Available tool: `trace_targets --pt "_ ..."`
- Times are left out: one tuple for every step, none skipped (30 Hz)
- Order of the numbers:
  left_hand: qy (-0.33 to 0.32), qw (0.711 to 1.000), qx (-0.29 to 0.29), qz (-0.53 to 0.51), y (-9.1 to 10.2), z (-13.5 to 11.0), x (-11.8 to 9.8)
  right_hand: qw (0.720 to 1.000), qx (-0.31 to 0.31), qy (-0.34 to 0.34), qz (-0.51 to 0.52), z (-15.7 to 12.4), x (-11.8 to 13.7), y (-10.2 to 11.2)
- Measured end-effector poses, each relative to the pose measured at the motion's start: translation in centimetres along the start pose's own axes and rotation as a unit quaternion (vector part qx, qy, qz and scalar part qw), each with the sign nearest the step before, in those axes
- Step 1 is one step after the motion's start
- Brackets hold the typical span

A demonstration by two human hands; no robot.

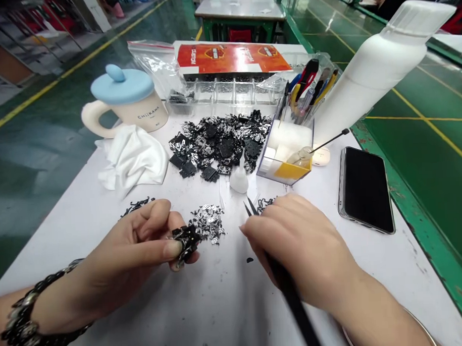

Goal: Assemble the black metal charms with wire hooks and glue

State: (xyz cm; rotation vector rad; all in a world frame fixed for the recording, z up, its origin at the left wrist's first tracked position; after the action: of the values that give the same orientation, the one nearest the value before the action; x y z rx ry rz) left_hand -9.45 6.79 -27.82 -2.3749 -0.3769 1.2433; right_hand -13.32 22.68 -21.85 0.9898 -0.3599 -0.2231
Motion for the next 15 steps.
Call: trace_targets --pt "0.007 1.0 0.007 -0.01 -0.1 0.0 0.0 0.998 0.043 0.045 -0.016 0.0 0.3 -0.9" --pt "0.013 1.0 0.014 -0.019 -0.2 0.0 0.0 0.993 0.08 0.079 -0.034 0.0 0.5 -1.8" --pt "0.017 0.999 0.022 -0.026 -0.3 -0.1 0.0 0.989 0.104 0.096 -0.047 -0.1 0.6 -2.5" --pt "0.019 0.999 0.03 -0.031 -0.4 -0.1 0.0 0.987 0.118 0.1 -0.052 -0.2 0.6 -3.0" --pt "0.018 0.999 0.036 -0.034 -0.5 -0.1 0.0 0.985 0.135 0.097 -0.05 -0.3 0.6 -3.5" --pt "0.017 0.998 0.041 -0.036 -0.5 -0.1 -0.1 0.984 0.15 0.088 -0.045 -0.4 0.6 -4.0" --pt "0.014 0.998 0.045 -0.036 -0.6 -0.1 -0.1 0.983 0.163 0.077 -0.041 -0.5 0.5 -4.4" --pt "0.012 0.998 0.048 -0.035 -0.6 -0.1 -0.2 0.982 0.173 0.067 -0.039 -0.5 0.4 -4.6" --pt "0.01 0.998 0.049 -0.031 -0.6 0.0 -0.2 0.981 0.179 0.057 -0.037 -0.6 0.4 -4.8" --pt "0.006 0.998 0.054 -0.026 -0.7 -0.1 -0.2 0.981 0.185 0.047 -0.034 -0.7 0.3 -5.0" --pt "0.002 0.998 0.061 -0.021 -0.7 -0.1 -0.3 0.981 0.185 0.038 -0.032 -0.7 0.2 -5.0" --pt "-0.005 0.998 0.067 -0.015 -0.8 -0.1 -0.3 0.982 0.185 0.03 -0.029 -0.7 0.1 -5.1" --pt "-0.011 0.997 0.073 -0.006 -0.9 -0.2 -0.4 0.982 0.186 0.024 -0.024 -0.7 0.0 -5.1" --pt "-0.018 0.997 0.078 0.003 -0.9 -0.3 -0.4 0.982 0.186 0.019 -0.017 -0.7 0.0 -5.1" --pt "-0.024 0.996 0.08 0.011 -0.9 -0.4 -0.4 0.982 0.187 0.015 -0.01 -0.7 0.0 -5.1"
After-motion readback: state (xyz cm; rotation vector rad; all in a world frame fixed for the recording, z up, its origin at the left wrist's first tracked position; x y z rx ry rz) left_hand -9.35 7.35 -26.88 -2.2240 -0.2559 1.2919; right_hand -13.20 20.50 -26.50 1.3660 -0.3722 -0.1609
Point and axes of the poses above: each hand's wrist, its own z-axis towards the middle knuckle, its own y-axis out of the back of the hand, x = y × z, the point moved 7 cm from there along z, towards the middle knuckle, and after that the axes turned 8 degrees about y, right-handed, at the moved point
